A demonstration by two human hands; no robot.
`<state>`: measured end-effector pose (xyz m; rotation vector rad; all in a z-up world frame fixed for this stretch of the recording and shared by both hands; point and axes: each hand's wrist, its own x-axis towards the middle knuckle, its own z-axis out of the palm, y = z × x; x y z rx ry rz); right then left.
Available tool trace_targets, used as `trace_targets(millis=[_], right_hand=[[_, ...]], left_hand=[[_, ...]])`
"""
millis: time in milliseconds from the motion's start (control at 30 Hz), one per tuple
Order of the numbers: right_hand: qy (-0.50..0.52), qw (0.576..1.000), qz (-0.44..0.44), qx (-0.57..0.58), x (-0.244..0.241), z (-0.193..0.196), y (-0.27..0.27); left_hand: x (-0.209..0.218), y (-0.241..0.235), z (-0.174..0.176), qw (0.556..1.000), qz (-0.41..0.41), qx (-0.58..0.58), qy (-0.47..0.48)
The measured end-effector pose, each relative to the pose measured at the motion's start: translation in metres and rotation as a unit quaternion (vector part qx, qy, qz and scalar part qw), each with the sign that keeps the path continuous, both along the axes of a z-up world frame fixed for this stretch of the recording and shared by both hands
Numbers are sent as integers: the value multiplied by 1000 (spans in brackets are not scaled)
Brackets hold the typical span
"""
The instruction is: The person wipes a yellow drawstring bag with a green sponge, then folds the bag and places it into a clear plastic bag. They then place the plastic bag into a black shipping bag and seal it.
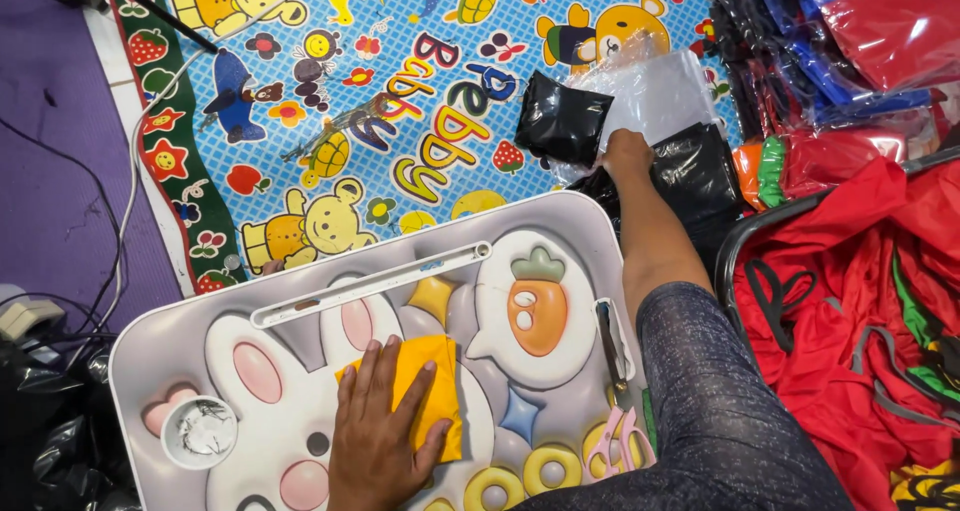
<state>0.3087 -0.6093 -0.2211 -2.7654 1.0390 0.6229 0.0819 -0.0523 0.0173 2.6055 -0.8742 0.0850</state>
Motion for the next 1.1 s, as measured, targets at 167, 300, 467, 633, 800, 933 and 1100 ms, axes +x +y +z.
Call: trace_targets(millis=[167, 300, 467, 633, 800, 933, 1100], right_hand=[[-155, 986, -66, -17, -5, -16, -12], [-345, 914, -211, -24, 2, 3, -14], [-489, 829, -228, -146, 10, 20, -9], [-559, 762, -218, -245, 24, 68, 12], [-619, 750, -191, -133, 40, 145, 53], [-664, 739, -90, -67, 21, 225, 119], [-688, 685, 237, -31, -61, 313, 246]], left_hand=[[-1, 1, -2, 1000, -1, 13, 3], [0, 0, -1, 1000, 1, 14, 1], [-1, -1, 0, 1000, 0, 13, -3], [-3, 0, 0, 1000, 1, 2, -11], [-5, 1, 3, 999, 10, -32, 5], [-9, 7, -4, 999, 9, -48, -13], [-19, 13, 2, 994, -6, -104, 33]])
